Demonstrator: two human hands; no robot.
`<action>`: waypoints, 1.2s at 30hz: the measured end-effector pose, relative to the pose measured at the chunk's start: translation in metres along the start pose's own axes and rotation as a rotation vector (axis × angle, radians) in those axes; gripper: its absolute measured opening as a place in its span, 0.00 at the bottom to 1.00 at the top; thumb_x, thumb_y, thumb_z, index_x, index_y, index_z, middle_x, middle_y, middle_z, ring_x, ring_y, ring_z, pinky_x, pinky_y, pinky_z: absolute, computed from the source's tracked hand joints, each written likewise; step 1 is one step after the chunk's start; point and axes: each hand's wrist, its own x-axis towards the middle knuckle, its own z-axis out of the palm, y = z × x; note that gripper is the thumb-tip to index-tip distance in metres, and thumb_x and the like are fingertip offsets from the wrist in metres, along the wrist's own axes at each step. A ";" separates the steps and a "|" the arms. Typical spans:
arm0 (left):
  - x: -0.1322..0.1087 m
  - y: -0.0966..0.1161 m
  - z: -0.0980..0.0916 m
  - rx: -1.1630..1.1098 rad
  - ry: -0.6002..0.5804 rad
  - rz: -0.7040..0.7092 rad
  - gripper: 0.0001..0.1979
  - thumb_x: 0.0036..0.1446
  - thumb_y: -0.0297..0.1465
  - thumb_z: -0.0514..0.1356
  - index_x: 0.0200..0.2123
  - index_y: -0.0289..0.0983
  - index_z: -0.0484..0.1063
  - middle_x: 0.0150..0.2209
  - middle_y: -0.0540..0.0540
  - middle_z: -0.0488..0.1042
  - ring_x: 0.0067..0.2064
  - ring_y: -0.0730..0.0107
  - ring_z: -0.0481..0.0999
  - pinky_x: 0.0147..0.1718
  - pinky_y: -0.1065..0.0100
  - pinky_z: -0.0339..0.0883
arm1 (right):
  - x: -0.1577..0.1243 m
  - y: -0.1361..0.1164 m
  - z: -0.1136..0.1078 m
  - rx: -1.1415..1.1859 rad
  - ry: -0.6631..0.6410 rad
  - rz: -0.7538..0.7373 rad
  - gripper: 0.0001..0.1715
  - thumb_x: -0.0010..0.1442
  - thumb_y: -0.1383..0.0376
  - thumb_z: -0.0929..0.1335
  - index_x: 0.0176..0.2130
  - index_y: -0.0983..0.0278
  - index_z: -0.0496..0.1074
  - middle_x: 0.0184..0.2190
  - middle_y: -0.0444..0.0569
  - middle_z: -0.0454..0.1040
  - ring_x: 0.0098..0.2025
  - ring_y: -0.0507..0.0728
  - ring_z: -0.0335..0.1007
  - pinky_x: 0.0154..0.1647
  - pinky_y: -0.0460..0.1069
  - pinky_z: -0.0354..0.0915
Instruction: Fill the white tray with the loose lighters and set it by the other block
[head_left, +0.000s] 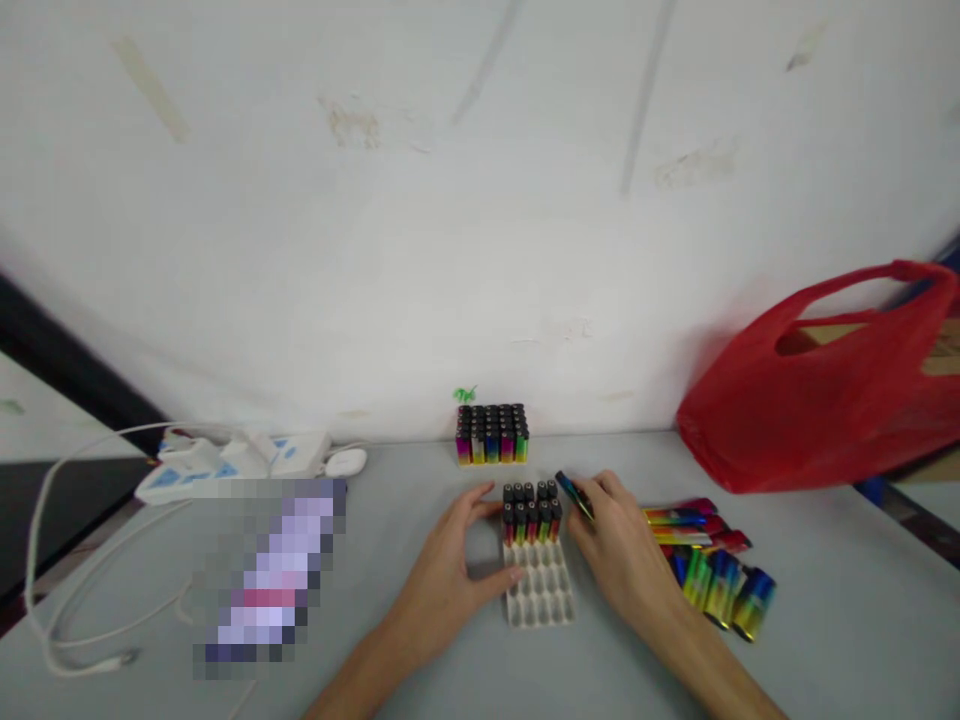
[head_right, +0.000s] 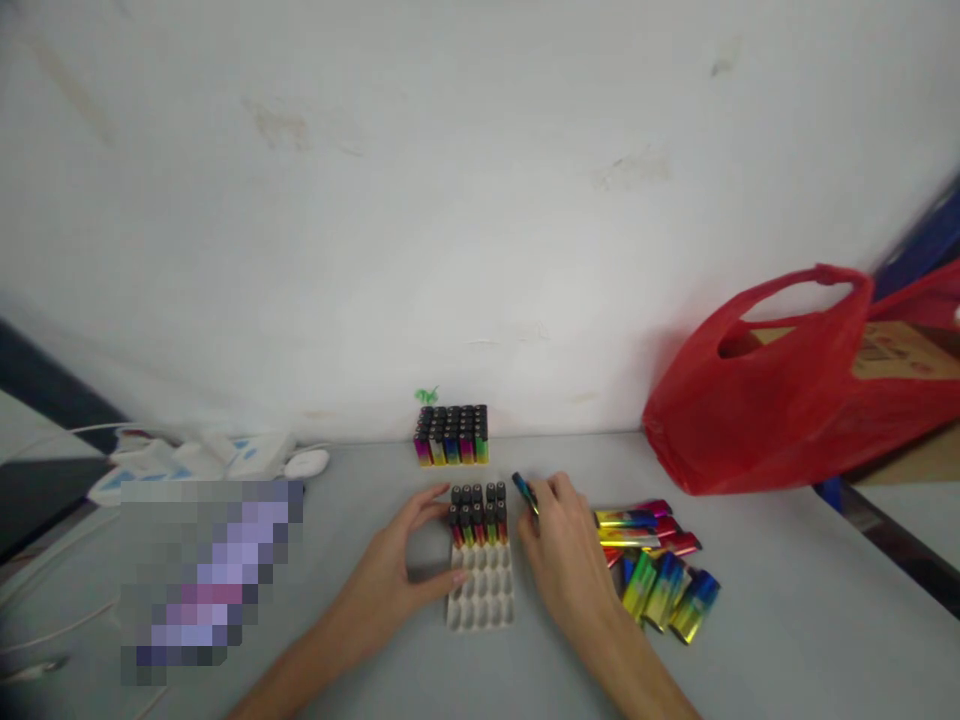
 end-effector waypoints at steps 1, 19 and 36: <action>0.000 -0.001 0.000 0.001 -0.003 0.000 0.45 0.54 0.27 0.78 0.71 0.44 0.64 0.65 0.39 0.79 0.68 0.44 0.75 0.72 0.43 0.61 | 0.000 -0.001 0.000 0.047 0.042 0.010 0.15 0.70 0.70 0.63 0.50 0.62 0.76 0.45 0.55 0.75 0.46 0.66 0.76 0.49 0.55 0.66; 0.000 -0.005 0.000 0.058 -0.004 0.028 0.45 0.55 0.28 0.77 0.72 0.45 0.63 0.66 0.39 0.77 0.69 0.44 0.74 0.72 0.43 0.61 | 0.009 -0.013 -0.006 0.993 -0.038 0.482 0.20 0.59 0.48 0.70 0.35 0.62 0.74 0.21 0.37 0.59 0.21 0.51 0.52 0.21 0.48 0.46; 0.000 0.001 -0.001 0.065 -0.006 0.031 0.44 0.56 0.30 0.77 0.71 0.44 0.64 0.65 0.38 0.78 0.69 0.43 0.74 0.73 0.41 0.60 | 0.008 -0.019 -0.006 1.329 -0.308 0.635 0.37 0.52 0.31 0.71 0.25 0.58 0.61 0.19 0.35 0.53 0.20 0.48 0.48 0.21 0.46 0.47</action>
